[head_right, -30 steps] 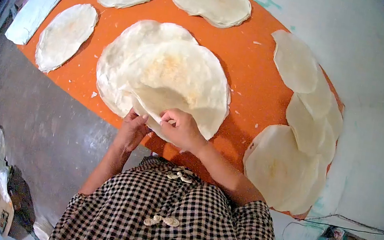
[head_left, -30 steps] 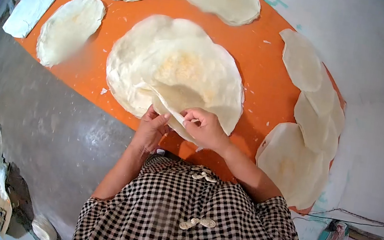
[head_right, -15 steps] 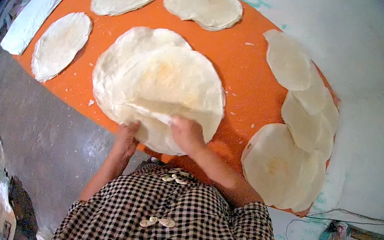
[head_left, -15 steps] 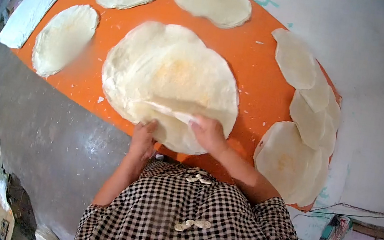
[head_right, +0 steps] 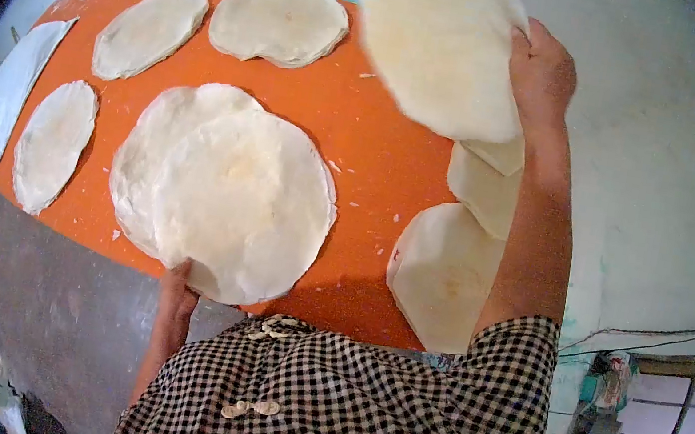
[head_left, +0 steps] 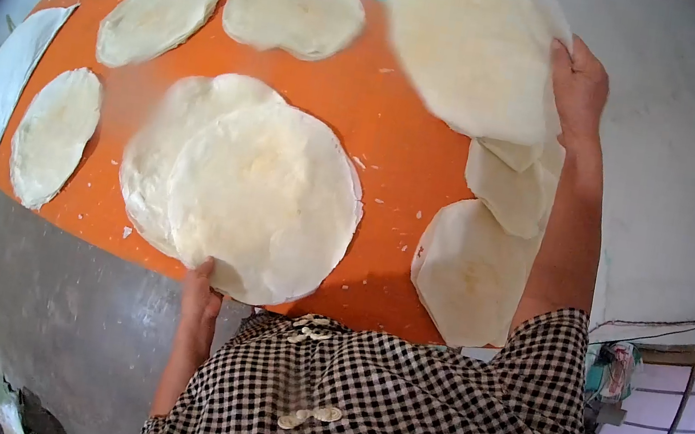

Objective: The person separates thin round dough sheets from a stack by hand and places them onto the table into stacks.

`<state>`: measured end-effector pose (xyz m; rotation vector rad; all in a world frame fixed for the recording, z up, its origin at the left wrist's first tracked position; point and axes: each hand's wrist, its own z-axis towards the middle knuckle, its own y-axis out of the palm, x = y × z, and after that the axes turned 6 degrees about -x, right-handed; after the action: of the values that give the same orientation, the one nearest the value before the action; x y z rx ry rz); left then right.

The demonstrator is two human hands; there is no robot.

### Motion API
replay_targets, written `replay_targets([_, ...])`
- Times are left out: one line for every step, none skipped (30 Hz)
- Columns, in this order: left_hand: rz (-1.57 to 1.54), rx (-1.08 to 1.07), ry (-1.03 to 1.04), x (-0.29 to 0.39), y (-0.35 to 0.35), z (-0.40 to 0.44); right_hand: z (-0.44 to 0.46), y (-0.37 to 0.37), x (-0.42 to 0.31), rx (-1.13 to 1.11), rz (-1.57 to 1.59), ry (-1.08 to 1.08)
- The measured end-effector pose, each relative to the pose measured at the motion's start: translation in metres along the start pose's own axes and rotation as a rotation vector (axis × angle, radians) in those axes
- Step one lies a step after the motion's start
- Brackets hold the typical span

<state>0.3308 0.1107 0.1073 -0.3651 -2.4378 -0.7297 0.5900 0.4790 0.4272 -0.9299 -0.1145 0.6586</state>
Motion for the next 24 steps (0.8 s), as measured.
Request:
replay_targets([-0.022,-0.027,-0.009,-0.003,-0.006,0.005,-0.005,-0.010,-0.004,0.059,-0.180,-0.042])
replay_targets([-0.044,-0.054,-0.018,-0.006,-0.016,0.012,-0.012,-0.007,0.001,0.129,-0.265,-0.114])
replay_targets([-0.065,-0.080,-0.026,-0.009,-0.023,0.017,-0.025,0.003,0.014,0.199,-0.348,-0.186])
replay_targets([-0.082,-0.081,-0.026,-0.009,-0.023,0.017,-0.039,0.018,0.028,0.268,-0.430,-0.259])
replay_targets([-0.101,-0.080,-0.023,-0.009,-0.022,0.016,-0.055,0.039,0.046,0.321,-0.512,-0.383])
replay_targets([-0.120,-0.077,-0.020,-0.008,-0.021,0.015,-0.077,0.058,0.051,0.169,-0.660,-0.297])
replay_targets([-0.129,-0.097,-0.046,-0.007,-0.022,0.014,-0.101,0.087,0.064,-0.156,-0.584,-0.117])
replay_targets([-0.138,-0.116,-0.071,-0.006,-0.023,0.013,-0.132,0.114,0.066,-0.151,-0.398,-0.076])
replay_targets([-0.145,-0.136,-0.097,-0.004,-0.024,0.011,-0.144,0.130,0.055,-0.644,-0.469,0.203])
replay_targets([-0.148,-0.147,-0.090,-0.002,-0.021,0.007,-0.180,0.156,0.067,-0.600,-0.308,0.234])
replay_targets([-0.153,-0.158,-0.080,0.000,-0.016,0.004,-0.190,0.158,0.045,-0.833,-0.273,0.376])
replay_targets([-0.159,-0.169,-0.071,0.002,-0.010,-0.001,-0.202,0.151,0.023,-0.864,-0.141,0.328])
replay_targets([-0.120,-0.198,-0.069,0.007,-0.001,-0.011,-0.210,0.150,0.003,-0.855,-0.052,0.273])
replay_targets([-0.078,-0.226,-0.070,0.014,0.009,-0.024,-0.217,0.148,-0.017,-0.847,0.037,0.222])
replay_targets([-0.034,-0.254,-0.075,0.017,0.018,-0.032,-0.218,0.139,-0.043,-0.938,0.177,0.187])
replay_targets([-0.029,-0.300,-0.062,0.018,0.021,-0.036,-0.220,0.133,-0.065,-1.025,0.317,0.149])
replay_targets([-0.025,-0.347,-0.049,0.018,0.023,-0.036,-0.241,0.138,-0.080,-1.020,0.448,0.036])
replay_targets([-0.024,-0.388,-0.030,0.017,0.024,-0.038,-0.261,0.141,-0.095,-1.012,0.584,-0.086])
replay_targets([-0.062,-0.410,-0.059,0.018,0.027,-0.037,-0.262,0.130,-0.118,-1.063,0.626,-0.206])
replay_targets([-0.103,-0.421,-0.082,0.020,0.031,-0.036,-0.260,0.115,-0.141,-1.116,0.674,-0.336])
replay_targets([-0.147,-0.422,-0.100,0.023,0.032,-0.035,-0.267,0.112,-0.154,-1.128,0.648,-0.367])
replay_targets([-0.165,-0.463,-0.089,0.023,0.032,-0.030,-0.274,0.114,-0.162,-1.039,0.569,-0.418])
replay_targets([-0.180,-0.506,-0.077,0.024,0.032,-0.028,-0.280,0.117,-0.168,-0.944,0.493,-0.465])
replay_targets([-0.152,-0.517,-0.065,0.027,0.034,-0.030,-0.286,0.126,-0.169,-0.881,0.492,-0.444])
